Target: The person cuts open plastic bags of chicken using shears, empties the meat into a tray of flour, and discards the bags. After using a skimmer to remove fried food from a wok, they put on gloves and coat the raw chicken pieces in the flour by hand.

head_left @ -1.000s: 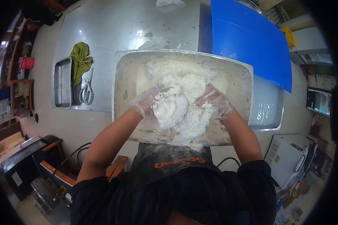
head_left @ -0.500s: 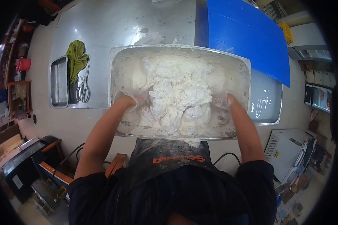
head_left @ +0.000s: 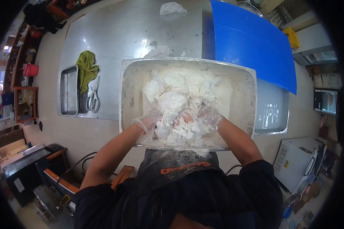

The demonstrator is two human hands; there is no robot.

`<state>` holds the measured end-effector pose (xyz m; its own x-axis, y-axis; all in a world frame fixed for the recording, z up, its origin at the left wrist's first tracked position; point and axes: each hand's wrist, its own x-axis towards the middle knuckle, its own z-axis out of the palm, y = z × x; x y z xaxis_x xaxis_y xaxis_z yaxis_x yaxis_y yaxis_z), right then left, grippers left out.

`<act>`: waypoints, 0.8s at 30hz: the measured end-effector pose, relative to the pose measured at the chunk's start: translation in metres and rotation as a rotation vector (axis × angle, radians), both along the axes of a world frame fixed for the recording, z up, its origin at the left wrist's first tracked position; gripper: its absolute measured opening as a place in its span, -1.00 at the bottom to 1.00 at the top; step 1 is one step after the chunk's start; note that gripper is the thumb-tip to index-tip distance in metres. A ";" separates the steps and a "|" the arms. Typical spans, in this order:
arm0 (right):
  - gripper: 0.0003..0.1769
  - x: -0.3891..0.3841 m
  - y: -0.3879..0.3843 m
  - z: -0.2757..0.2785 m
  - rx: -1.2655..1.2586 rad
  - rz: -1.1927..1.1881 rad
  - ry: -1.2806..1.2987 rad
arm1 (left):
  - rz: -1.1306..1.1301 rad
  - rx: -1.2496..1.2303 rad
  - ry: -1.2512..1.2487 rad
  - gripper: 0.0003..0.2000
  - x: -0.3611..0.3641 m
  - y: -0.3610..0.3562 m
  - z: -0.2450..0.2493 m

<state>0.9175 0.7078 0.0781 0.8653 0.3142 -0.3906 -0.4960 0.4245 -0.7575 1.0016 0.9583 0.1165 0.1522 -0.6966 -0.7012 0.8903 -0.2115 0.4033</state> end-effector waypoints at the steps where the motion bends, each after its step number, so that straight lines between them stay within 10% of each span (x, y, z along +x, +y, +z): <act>1: -0.39 0.002 -0.005 0.004 -0.122 0.084 -0.114 | -0.004 -0.015 -0.056 -0.59 -0.001 0.000 0.000; 3: -0.29 0.000 -0.012 0.023 -0.584 0.316 -0.396 | -0.044 -0.041 -0.261 -0.59 0.002 0.000 -0.004; 9: 0.00 0.000 -0.030 0.151 0.012 -0.056 -0.128 | -0.323 -0.084 -1.058 -0.49 0.028 -0.023 0.085; 15: -0.19 -0.009 -0.044 0.203 -0.777 0.220 -0.479 | -0.257 -0.063 -1.659 -0.45 0.053 -0.026 0.122; 20: -0.55 0.007 -0.101 0.115 -0.561 -0.469 0.284 | -0.021 0.830 -1.289 -0.50 0.093 -0.027 0.075; 22: -0.59 -0.020 -0.184 -0.047 -0.045 -0.592 0.057 | -0.058 1.054 -1.207 -0.46 0.088 -0.034 0.050; 24: -0.65 0.012 -0.173 -0.038 -0.543 -0.289 0.012 | -0.089 1.049 -1.286 -0.41 0.086 -0.041 0.032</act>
